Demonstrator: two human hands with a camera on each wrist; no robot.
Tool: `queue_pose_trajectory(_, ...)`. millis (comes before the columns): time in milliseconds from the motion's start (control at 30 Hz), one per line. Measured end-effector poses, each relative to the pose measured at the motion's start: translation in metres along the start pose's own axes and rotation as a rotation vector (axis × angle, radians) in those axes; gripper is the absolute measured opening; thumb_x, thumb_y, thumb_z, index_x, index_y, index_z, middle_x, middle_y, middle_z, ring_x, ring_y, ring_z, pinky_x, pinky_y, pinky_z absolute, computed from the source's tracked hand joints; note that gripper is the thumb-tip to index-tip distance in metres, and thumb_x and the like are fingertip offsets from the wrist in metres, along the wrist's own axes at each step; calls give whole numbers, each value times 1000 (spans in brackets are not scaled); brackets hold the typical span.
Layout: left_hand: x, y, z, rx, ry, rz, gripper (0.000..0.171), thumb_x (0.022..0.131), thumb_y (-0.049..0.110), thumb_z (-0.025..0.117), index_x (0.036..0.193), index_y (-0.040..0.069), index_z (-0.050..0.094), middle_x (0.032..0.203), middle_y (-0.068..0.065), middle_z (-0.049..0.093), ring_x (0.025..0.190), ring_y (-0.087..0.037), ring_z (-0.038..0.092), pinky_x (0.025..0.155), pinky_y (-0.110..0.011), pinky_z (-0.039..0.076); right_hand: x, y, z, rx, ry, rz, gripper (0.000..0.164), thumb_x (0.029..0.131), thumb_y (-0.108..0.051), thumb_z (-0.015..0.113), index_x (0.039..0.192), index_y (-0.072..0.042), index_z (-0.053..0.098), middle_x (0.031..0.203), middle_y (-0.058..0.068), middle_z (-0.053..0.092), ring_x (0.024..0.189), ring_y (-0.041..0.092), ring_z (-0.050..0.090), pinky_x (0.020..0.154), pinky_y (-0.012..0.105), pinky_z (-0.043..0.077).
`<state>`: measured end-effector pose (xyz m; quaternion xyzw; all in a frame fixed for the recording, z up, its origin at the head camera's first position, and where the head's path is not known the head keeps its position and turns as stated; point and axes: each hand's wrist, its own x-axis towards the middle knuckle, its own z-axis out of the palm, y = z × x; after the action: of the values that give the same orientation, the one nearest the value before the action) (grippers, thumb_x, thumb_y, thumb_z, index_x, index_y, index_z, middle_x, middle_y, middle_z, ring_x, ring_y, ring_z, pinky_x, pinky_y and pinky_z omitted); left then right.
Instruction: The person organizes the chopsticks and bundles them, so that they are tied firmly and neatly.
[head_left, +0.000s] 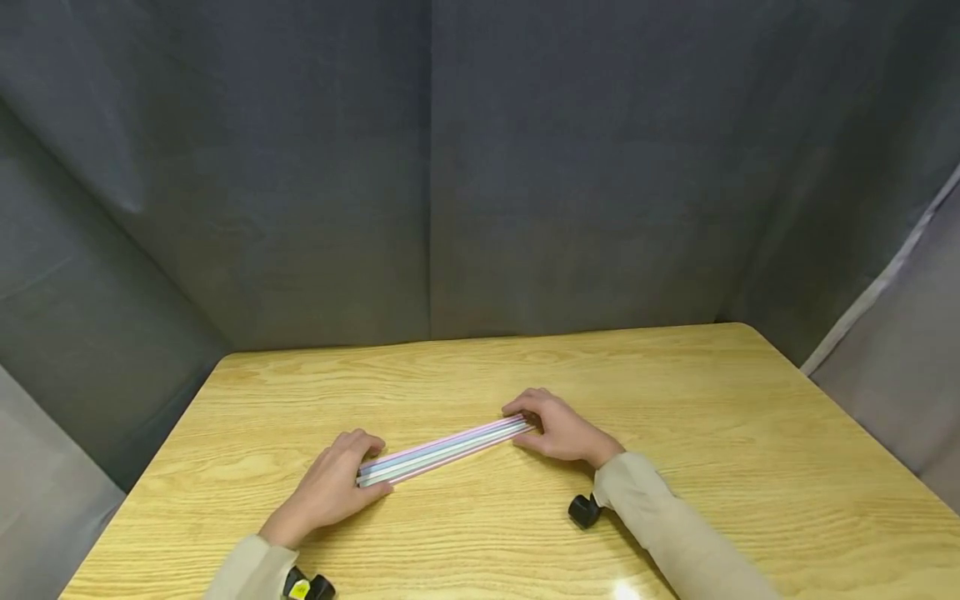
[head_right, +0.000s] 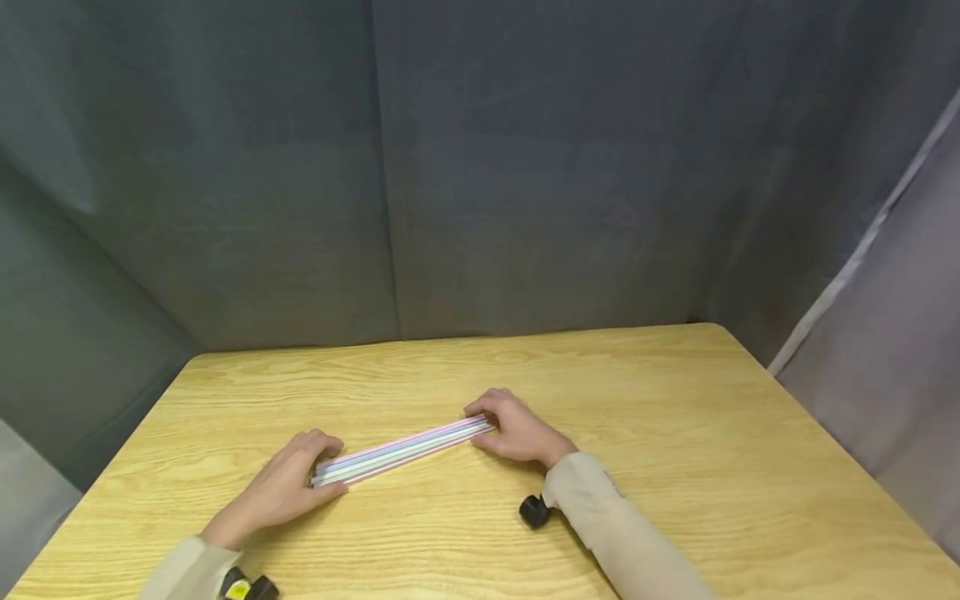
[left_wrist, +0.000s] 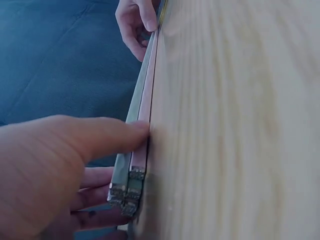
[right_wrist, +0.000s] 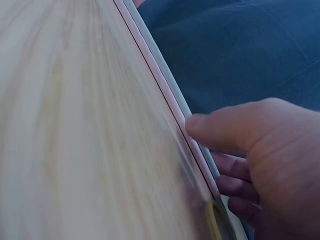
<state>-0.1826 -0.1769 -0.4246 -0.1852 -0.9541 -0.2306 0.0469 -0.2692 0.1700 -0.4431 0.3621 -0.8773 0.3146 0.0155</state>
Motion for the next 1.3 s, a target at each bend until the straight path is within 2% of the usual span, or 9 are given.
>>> queue_pose_trajectory(200, 2, -1, 3, -61, -10, -1, 36, 78, 23, 81, 107, 9, 65, 98, 3, 59, 92, -13, 51, 78, -33, 47, 3, -4, 4, -2, -9, 5, 24, 88, -10, 69, 111, -8, 67, 105, 4, 60, 91, 17, 48, 79, 30, 43)
queue_pose_trajectory(433, 4, -5, 5, -138, 35, 15, 31, 74, 20, 83, 98, 9, 67, 89, 5, 59, 86, -13, 49, 74, -28, 44, 6, -4, 3, -17, -8, 16, 18, 87, -10, 69, 105, -10, 67, 101, 3, 59, 90, 16, 47, 79, 30, 44)
queue_pose_trajectory(567, 6, -6, 10, -213, 52, -53, 29, 70, 13, 83, 95, 10, 69, 86, 5, 60, 83, -12, 49, 72, -26, 43, 9, -1, 3, 1, -14, 10, 23, 86, -10, 71, 107, -6, 62, 96, 3, 59, 87, 16, 48, 77, 29, 44)
queue_pose_trajectory(733, 7, -9, 16, -309, 90, -137, 32, 63, 6, 82, 92, 8, 71, 84, 3, 62, 75, -12, 52, 68, -22, 44, 12, 0, 0, 98, -48, 26, 32, 86, -10, 72, 111, 0, 55, 94, 6, 58, 83, 16, 50, 73, 27, 45)
queue_pose_trajectory(867, 7, -11, 17, -318, 107, -151, 35, 60, 6, 84, 93, 8, 71, 85, 1, 63, 73, -11, 52, 65, -22, 44, 14, -1, -1, 100, -88, 23, 28, 87, -11, 71, 108, 0, 57, 93, 5, 58, 80, 14, 50, 72, 25, 45)
queue_pose_trajectory(1100, 10, -10, 23, -335, 123, -158, 35, 59, 6, 85, 91, 10, 71, 87, -1, 68, 74, -9, 57, 67, -23, 48, 16, 1, -3, 45, -132, -23, 9, 85, -7, 68, 92, -7, 63, 82, 1, 59, 71, 13, 48, 64, 23, 42)
queue_pose_trajectory(1300, 12, -8, 23, -326, 124, -151, 34, 59, 7, 85, 90, 9, 71, 84, -1, 69, 72, -9, 58, 66, -23, 48, 14, 0, -4, -29, -134, 9, 9, 83, -10, 68, 89, -12, 62, 79, -3, 56, 73, 10, 44, 69, 24, 38)
